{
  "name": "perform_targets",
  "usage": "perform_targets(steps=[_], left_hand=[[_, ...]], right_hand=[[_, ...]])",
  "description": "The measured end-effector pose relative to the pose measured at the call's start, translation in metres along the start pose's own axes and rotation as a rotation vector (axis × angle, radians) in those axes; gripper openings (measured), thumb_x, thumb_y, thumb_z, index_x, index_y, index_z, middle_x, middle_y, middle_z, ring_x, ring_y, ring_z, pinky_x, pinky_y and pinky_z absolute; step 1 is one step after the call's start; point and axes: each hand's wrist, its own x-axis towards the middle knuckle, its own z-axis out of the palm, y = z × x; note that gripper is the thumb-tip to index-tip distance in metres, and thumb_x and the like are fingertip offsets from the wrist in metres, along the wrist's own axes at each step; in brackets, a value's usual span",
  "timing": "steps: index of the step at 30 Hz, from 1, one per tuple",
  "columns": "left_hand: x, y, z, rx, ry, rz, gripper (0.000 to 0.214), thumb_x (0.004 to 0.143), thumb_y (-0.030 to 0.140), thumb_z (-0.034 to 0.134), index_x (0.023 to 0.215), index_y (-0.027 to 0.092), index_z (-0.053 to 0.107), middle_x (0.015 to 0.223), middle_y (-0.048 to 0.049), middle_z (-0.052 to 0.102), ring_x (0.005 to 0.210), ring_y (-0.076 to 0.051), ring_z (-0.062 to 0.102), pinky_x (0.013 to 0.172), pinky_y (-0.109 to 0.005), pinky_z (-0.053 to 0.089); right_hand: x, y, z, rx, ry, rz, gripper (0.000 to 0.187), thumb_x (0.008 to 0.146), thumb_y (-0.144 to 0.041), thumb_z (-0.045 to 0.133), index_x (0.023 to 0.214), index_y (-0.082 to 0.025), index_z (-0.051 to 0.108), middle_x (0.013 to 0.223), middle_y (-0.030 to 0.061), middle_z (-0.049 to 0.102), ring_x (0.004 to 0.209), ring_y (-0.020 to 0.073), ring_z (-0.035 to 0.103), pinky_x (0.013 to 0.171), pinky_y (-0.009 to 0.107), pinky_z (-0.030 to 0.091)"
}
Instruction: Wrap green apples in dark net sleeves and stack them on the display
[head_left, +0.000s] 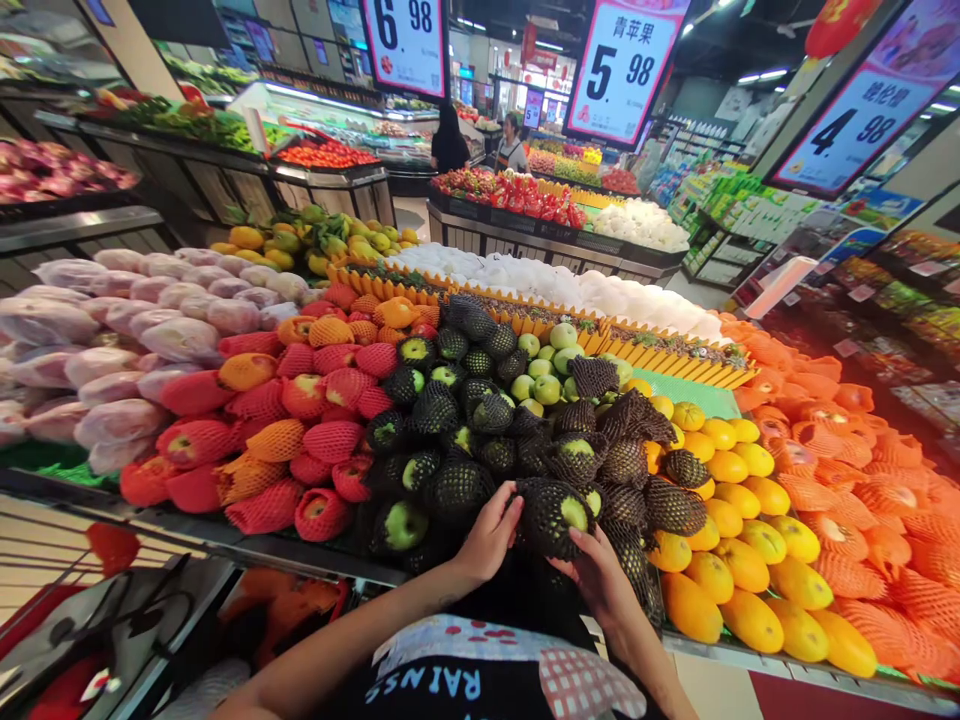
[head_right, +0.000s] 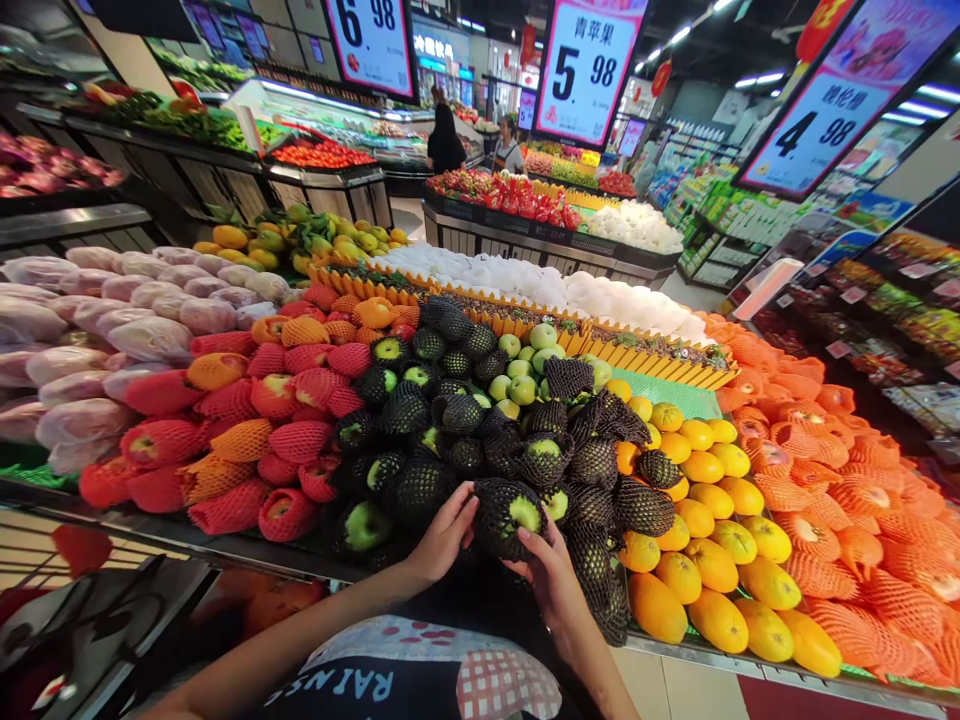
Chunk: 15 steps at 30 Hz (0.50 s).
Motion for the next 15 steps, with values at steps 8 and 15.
perform_targets(steps=[8, 15], left_hand=[[0.010, 0.011, -0.013, 0.006, -0.278, 0.001, 0.053, 0.083, 0.061, 0.066, 0.115, 0.020, 0.052, 0.096, -0.0051, 0.064, 0.076, -0.015, 0.060, 0.065, -0.025, 0.044], [0.019, 0.011, -0.018, 0.009, -0.588, 0.323, 0.118, 0.043, 0.047, 0.097, 0.145, 0.028, 0.042, 0.152, -0.0158, 0.039, 0.141, -0.040, 0.037, 0.117, -0.057, 0.026]], right_hand=[[0.007, 0.025, -0.034, 0.019, 0.030, -0.115, 0.057, 0.069, -0.062, 0.074, 0.115, -0.028, 0.071, 0.109, 0.0072, 0.076, 0.109, 0.0335, 0.066, 0.096, 0.052, 0.052], [0.009, 0.017, -0.016, -0.336, -0.283, -0.337, 0.097, 0.051, -0.076, 0.081, 0.132, -0.027, 0.058, 0.141, 0.0122, 0.058, 0.130, 0.0373, 0.054, 0.110, 0.049, 0.042]])
